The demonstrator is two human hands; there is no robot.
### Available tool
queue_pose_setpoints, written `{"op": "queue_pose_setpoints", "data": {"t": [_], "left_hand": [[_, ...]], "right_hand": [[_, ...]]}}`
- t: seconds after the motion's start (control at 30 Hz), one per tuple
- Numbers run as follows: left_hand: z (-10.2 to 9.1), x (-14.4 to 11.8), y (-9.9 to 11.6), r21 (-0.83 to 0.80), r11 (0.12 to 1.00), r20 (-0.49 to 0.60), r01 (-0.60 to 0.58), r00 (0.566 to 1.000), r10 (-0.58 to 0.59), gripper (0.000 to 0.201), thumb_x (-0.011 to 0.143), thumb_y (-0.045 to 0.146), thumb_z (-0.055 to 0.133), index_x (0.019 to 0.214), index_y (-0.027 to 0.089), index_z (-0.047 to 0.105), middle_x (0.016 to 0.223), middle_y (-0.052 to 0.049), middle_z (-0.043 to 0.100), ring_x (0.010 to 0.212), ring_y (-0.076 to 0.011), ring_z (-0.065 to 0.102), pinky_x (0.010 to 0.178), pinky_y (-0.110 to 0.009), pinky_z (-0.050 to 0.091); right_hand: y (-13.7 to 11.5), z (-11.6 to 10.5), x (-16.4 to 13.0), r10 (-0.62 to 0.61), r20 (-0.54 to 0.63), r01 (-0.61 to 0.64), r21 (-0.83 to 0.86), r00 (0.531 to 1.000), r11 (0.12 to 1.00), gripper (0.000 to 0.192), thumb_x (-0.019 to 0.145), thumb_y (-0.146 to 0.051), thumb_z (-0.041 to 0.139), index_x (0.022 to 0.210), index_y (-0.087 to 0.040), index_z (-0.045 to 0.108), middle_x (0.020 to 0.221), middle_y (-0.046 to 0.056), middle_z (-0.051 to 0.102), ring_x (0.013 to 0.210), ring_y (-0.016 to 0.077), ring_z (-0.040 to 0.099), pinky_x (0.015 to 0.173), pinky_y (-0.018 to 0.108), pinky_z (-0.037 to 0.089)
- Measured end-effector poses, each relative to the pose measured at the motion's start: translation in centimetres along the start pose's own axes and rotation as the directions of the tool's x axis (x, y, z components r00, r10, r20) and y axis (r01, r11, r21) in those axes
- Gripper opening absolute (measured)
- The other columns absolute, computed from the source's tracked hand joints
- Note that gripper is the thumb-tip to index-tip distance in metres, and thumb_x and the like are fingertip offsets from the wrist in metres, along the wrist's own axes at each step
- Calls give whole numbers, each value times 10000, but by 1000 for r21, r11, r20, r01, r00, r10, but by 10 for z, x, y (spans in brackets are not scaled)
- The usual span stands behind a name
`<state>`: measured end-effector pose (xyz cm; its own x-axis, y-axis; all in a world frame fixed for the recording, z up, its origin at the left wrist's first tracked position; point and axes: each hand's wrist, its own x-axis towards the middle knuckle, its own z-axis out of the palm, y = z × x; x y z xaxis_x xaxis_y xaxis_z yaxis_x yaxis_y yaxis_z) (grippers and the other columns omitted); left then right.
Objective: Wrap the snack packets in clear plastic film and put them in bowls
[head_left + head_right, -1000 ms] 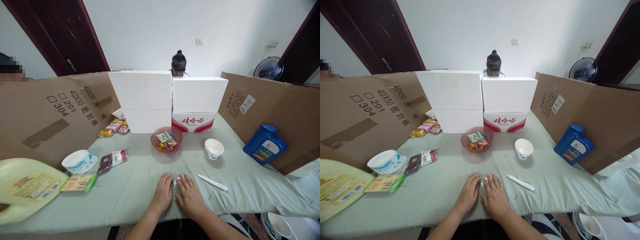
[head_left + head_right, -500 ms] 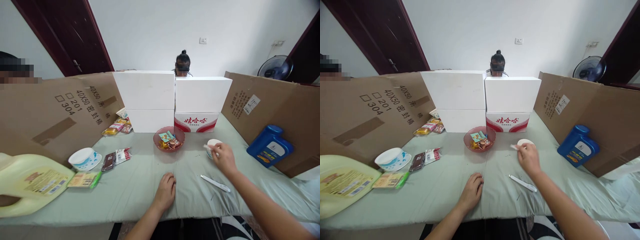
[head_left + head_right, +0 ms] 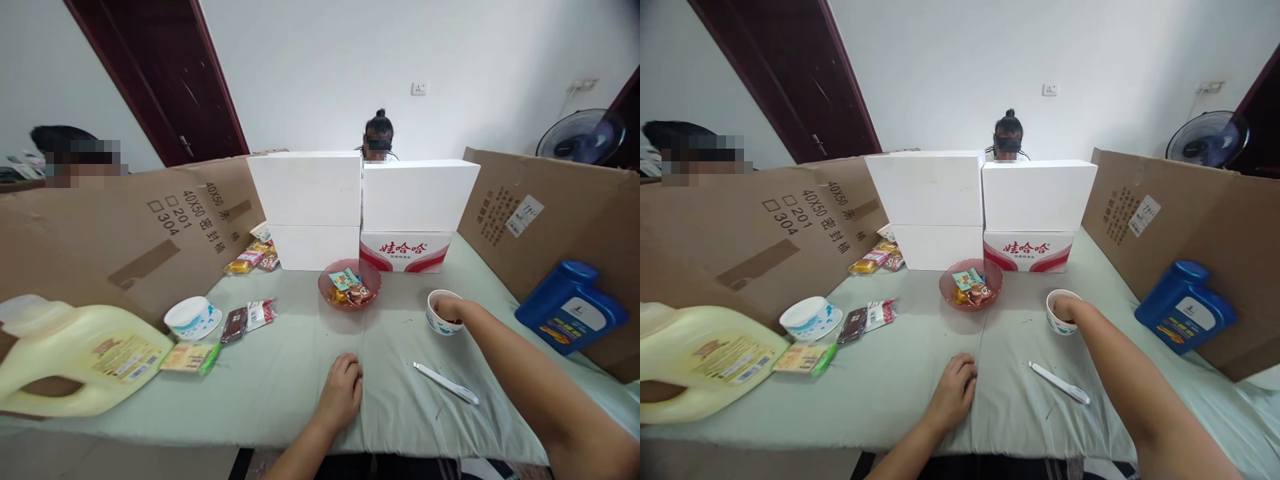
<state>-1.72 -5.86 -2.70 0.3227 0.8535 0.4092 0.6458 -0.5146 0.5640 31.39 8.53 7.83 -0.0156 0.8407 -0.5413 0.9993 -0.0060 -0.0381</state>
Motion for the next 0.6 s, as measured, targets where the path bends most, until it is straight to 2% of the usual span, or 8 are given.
{"op": "queue_pose_setpoints", "data": {"t": [0.1,0.33,0.5,0.6], "left_hand": [[0,0,1,-6,1000,-3,10,1000,-10,222,739,33,488,875,191,567,1047,-88,569,1058,-247,523,939,-472,469],[-1,1,2,-18,1000,0,11,1000,-11,230,733,31,492,880,192,569,1050,-86,570,1056,-248,518,930,-466,471],[0,0,0,-23,1000,7,16,1000,-16,219,743,39,497,879,196,567,1064,-88,569,1071,-254,519,936,-477,467],[0,0,0,-24,1000,7,14,1000,-14,224,743,40,497,885,198,567,1077,-88,567,1086,-255,514,945,-475,463]], "right_hand": [[0,-6,1,1,-25,-2,-44,1000,999,316,972,-343,468,1187,-132,563,1194,63,572,1033,214,585,866,409,495],[5,-28,1,71,-187,-88,-85,980,993,346,917,-375,565,1201,-178,553,1219,82,566,1033,207,585,870,420,509],[10,-34,-8,-5,-135,7,11,991,1000,321,924,-379,551,1171,-176,572,1160,72,602,976,187,605,849,394,511],[12,-32,-15,-60,-156,72,71,986,995,319,951,-386,444,1105,-182,636,1047,77,671,892,185,634,802,322,493]]}}
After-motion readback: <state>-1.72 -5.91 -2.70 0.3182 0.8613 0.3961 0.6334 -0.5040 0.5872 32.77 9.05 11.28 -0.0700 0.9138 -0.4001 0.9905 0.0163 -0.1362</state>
